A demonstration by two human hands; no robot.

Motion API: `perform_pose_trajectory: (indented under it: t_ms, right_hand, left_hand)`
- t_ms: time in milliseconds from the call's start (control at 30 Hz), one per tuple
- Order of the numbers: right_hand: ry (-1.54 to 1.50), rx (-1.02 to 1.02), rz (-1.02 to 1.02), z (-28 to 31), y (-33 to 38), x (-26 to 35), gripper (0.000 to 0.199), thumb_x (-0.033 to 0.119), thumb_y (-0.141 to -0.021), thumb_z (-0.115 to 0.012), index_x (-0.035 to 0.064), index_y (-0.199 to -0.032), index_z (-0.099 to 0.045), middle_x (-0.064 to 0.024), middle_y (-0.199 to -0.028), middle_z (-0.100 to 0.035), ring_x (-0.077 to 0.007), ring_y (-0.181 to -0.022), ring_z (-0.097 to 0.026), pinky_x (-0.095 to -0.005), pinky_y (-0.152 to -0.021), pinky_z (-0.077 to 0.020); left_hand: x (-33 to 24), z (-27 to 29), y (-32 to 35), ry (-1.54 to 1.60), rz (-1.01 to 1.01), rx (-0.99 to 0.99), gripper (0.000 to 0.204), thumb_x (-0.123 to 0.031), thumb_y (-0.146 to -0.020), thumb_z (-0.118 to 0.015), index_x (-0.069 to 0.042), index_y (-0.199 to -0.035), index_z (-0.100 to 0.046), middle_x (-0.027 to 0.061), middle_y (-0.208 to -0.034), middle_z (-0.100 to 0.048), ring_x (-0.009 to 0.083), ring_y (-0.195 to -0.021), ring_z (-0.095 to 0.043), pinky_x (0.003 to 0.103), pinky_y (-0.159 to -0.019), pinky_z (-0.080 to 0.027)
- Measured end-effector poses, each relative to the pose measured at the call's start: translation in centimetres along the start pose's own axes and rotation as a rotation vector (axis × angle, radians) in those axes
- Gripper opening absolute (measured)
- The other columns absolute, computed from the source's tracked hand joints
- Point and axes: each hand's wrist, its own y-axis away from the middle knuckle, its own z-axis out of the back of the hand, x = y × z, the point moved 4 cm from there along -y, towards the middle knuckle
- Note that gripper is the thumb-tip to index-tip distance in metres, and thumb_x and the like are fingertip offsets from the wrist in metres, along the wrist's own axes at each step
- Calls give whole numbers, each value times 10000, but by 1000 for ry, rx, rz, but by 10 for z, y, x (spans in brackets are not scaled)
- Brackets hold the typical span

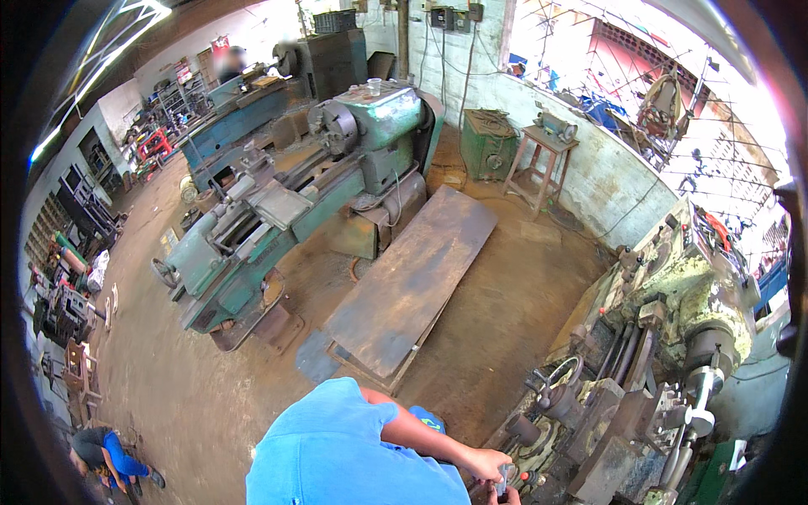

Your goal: The person uses a vernier caliper to measure a cylindrical metal part mounted on a lathe. They adjust the caliper jaws, read the measurement, and then operate the lathe controls to position the tool.

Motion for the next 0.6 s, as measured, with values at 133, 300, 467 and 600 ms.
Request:
perform_pose_trajectory:
  t_ms: [133, 300, 467, 600]
  right_hand:
    - [61, 15, 177, -12, -15, 9, 353, 321, -919, -703, -20, -867, -633, -278, -742, -602, -430, -639, -525, -456, -610, -471]
    - [40, 65, 299, -19, -30, 20, 380, 364, -871, -750, 6, -860, -622, -277, -759, -603, -469, -681, -542, -470, -634, -488]
    - [68, 124, 303, -32, -46, 15, 368, 390, -815, -796, 60, -922, -675, -211, -760, -649, -370, -675, -626, -432, -664, -530]
    - [93, 164, 324, -44, -54, 9, 368, 370, -818, -792, 68, -1008, -703, -168, -792, -695, -281, -710, -684, -403, -693, -552]
  left_hand:
    - [-1, 17, 18, 7, 29, -78, 246, -114, -926, -615, -47, -1140, -515, 83, -831, -637, 157, -637, -635, 324, -495, -516]
    - [3, 32, 29, 55, 2, -165, 307, -158, -869, -683, -27, -1109, -545, 113, -917, -656, 217, -789, -662, 380, -630, -527]
    - [13, 44, 26, -101, -166, -355, 373, -216, -801, -749, -13, -1065, -581, 127, -987, -667, 272, -985, -640, 411, -848, -499]
    - [19, 50, 25, -58, -218, -392, 362, -217, -818, -746, -15, -1073, -588, 128, -984, -673, 261, -952, -648, 402, -821, -509]
